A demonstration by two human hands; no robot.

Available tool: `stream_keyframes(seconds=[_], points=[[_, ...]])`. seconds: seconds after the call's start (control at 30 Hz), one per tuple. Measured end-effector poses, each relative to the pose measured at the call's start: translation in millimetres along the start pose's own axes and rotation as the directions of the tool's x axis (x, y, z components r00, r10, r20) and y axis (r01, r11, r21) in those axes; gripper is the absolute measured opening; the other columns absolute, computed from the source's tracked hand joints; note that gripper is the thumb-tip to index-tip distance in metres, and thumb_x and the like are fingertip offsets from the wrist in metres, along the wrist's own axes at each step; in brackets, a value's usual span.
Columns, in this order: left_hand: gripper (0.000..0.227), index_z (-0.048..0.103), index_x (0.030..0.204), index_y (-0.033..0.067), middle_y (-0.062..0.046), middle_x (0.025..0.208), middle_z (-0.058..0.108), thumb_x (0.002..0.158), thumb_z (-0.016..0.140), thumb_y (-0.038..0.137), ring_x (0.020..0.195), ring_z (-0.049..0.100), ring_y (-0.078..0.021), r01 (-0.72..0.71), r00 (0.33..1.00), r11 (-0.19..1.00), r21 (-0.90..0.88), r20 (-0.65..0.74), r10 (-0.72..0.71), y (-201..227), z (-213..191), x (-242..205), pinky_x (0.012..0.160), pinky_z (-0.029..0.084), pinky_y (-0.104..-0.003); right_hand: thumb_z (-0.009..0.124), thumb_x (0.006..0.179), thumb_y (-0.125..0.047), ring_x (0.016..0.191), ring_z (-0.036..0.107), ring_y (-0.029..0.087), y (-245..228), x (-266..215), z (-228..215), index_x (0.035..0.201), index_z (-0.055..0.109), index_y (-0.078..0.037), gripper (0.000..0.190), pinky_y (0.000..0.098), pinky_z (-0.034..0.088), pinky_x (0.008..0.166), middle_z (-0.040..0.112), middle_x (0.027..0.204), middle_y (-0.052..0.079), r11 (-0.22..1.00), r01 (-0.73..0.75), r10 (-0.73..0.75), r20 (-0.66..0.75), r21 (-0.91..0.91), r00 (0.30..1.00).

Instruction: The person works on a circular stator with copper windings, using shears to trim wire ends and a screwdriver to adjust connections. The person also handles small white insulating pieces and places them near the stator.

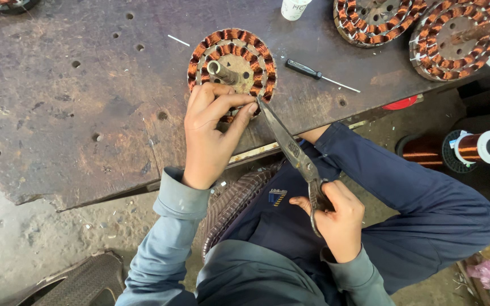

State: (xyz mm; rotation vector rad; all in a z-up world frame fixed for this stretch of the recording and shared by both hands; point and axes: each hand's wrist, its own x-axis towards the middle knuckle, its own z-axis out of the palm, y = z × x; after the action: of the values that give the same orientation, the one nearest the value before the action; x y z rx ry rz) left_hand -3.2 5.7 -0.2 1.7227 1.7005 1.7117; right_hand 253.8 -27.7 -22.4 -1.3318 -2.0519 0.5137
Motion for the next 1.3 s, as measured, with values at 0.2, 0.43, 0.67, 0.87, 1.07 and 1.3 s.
stream_keyframes(seconds=[0.2, 0.43, 0.67, 0.87, 1.07, 1.3], points=[[0.015, 0.075, 0.105, 0.0068, -0.01, 0.105, 0.063, 0.092, 0.082, 0.009, 0.105, 0.06, -0.0265, -0.001, 1.0, 1.0, 0.0, -0.001, 0.001, -1.0, -0.3, 0.0, 0.09, 0.05, -0.037, 0.095, 0.066, -0.024, 0.053, 0.042, 0.025, -0.1, -3.1, 2.4, 0.071, 0.051, -0.001, 0.05, 0.0369, 0.037, 0.05, 0.046, 0.064, 0.01, 0.999, 0.032, -0.032, -0.014, -0.031, 0.999], [0.014, 0.076, 0.105, 0.0065, -0.01, 0.104, 0.064, 0.093, 0.082, 0.01, 0.104, 0.061, -0.0262, 0.006, 1.0, 1.0, -0.01, -0.01, -0.006, 0.2, 0.7, -0.3, 0.09, 0.05, -0.036, 0.094, 0.069, -0.019, 0.056, 0.039, 0.018, 26.5, -17.2, 7.4, 0.071, 0.051, 0.0, 0.047, 0.0322, 0.037, 0.052, 0.043, 0.064, 0.008, 0.982, -0.153, 0.151, 0.032, 0.109, 0.988], [0.011, 0.075, 0.105, 0.0047, -0.01, 0.105, 0.069, 0.094, 0.079, 0.005, 0.102, 0.065, -0.025, -0.009, 0.998, 1.0, -0.011, -0.06, 0.008, 4.0, 0.6, 0.1, 0.09, 0.052, -0.035, 0.094, 0.063, -0.017, 0.052, 0.044, 0.014, 75.3, -51.0, -28.7, 0.068, 0.057, -0.001, 0.041, 0.0298, 0.038, 0.05, 0.048, 0.06, 0.005, 0.98, -0.19, 0.178, 0.156, 0.063, 0.972], [0.012, 0.075, 0.101, 0.0056, -0.006, 0.098, 0.073, 0.092, 0.083, 0.006, 0.094, 0.067, -0.0212, 0.031, 0.998, 0.999, -0.027, -0.045, -0.032, 4.0, 0.4, 0.5, 0.084, 0.053, -0.032, 0.099, 0.053, -0.023, 0.049, 0.05, 0.016, 100.6, -95.4, -74.1, 0.065, 0.063, -0.002, 0.043, 0.033, 0.041, 0.046, 0.052, 0.057, 0.005, 0.972, -0.227, 0.164, 0.511, 0.062, 0.844], [0.01, 0.076, 0.106, 0.0053, -0.009, 0.106, 0.07, 0.097, 0.079, 0.007, 0.103, 0.063, -0.0245, -0.005, 1.0, 1.0, 0.012, -0.022, 0.005, 3.3, 0.4, 0.8, 0.091, 0.05, -0.035, 0.101, 0.064, -0.036, 0.06, 0.063, 0.02, 126.9, -138.3, -75.9, 0.079, 0.068, -0.005, 0.047, 0.036, 0.05, 0.057, 0.063, 0.074, 0.007, 0.943, -0.302, 0.283, 0.808, -0.136, 0.518], [0.01, 0.077, 0.102, 0.0075, -0.007, 0.103, 0.072, 0.093, 0.081, 0.01, 0.101, 0.063, -0.0232, 0.001, 1.0, 1.0, -0.021, -0.013, -0.002, 2.9, -1.6, 4.2, 0.09, 0.05, -0.035, 0.072, 0.075, -0.011, 0.087, 0.074, 0.031, 136.6, -180.7, -54.0, 0.119, 0.067, -0.009, 0.045, 0.041, 0.06, 0.075, 0.068, 0.107, 0.013, 0.887, 0.377, -0.003, 0.814, -0.265, 0.581]])
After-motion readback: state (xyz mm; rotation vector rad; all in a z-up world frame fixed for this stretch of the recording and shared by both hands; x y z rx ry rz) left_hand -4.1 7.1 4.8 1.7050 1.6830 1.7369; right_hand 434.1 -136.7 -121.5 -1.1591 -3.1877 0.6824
